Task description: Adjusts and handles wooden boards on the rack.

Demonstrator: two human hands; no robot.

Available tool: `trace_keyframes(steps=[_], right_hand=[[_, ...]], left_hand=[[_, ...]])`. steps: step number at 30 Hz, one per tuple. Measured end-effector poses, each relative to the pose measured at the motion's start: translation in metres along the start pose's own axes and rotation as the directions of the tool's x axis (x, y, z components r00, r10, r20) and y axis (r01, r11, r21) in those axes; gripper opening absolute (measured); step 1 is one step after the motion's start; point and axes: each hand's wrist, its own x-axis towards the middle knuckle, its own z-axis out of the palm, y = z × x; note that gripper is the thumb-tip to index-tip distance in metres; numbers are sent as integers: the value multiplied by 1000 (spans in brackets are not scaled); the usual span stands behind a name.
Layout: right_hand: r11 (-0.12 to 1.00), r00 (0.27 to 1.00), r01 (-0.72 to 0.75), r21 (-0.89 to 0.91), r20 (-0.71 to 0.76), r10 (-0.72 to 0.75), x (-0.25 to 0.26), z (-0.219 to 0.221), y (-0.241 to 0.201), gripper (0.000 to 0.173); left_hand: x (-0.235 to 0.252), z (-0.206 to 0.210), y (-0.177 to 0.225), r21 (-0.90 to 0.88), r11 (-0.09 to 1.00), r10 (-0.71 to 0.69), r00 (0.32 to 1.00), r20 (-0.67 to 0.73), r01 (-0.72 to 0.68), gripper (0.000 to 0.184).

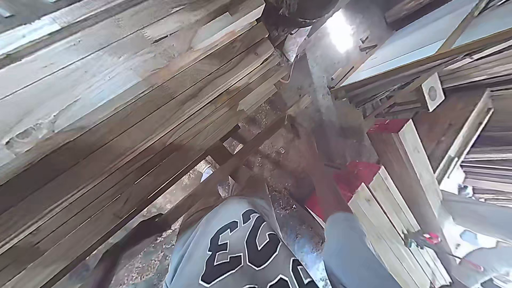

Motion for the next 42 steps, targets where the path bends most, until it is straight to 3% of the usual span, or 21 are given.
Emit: trace_keyframes(steps=[3, 6, 9, 15, 17, 21, 24, 27, 29, 31, 34, 36, 38, 42], right_hand=[[995, 992, 61, -73, -107, -69, 43, 3, 4, 50], [974, 999, -46, -221, 15, 50, 40, 7, 3, 63], [944, 977, -75, -321, 165, 134, 21, -17, 2, 57], [996, 996, -78, -46, 29, 79, 69, -44, 0, 41], [993, 992, -107, 44, 66, 104, 71, -38, -11, 36], [977, 981, -146, 152, 153, 123, 42, -4, -19, 41], [985, 945, -148, 87, 306, 115, 15, -4, -24, 40], [982, 912, -170, 77, 391, 127, 11, -20, -10, 43], [973, 956, -183, 142, 258, 142, 16, -34, 11, 46], [984, 991, -131, 122, 29, 129, 33, -41, 39, 45], [996, 979, -13, 88, -201, 31, 76, -36, 58, 47], [998, 982, -21, 60, -188, 32, 88, -32, 56, 50], [995, 991, -104, 0, -86, 103, 80, -27, 55, 57], [983, 976, -135, -122, -189, 111, 80, -19, 98, 63]], left_hand=[[0, -9, 15, -86, 982, -162, 983, 86, 170, 60], [2, -2, 9, -7, 990, -142, 990, 22, 142, 56], [7, 4, 2, 56, 988, -144, 989, -31, 146, 57], [0, 9, 5, 117, 990, -72, 992, -103, 84, 55], [-2, 9, 8, 140, 986, -73, 991, -110, 88, 56], [-2, 10, 9, 181, 979, -77, 991, -107, 95, 54], [-1, 8, 10, 193, 974, -100, 991, -88, 115, 56], [-9, 8, 23, 257, 946, -159, 975, -156, 196, 68], [-12, 13, 40, 344, 896, -190, 942, -277, 282, 79], [-15, 23, 58, 382, 855, -200, 902, -382, 351, 85], [-15, 30, 68, 386, 821, -215, 855, -472, 420, 84], [-17, 35, 71, 392, 816, -206, 847, -490, 425, 81], [-18, 36, 71, 401, 807, -206, 844, -496, 433, 79], [-13, 45, 67, 390, 798, -207, 817, -538, 459, 73]])
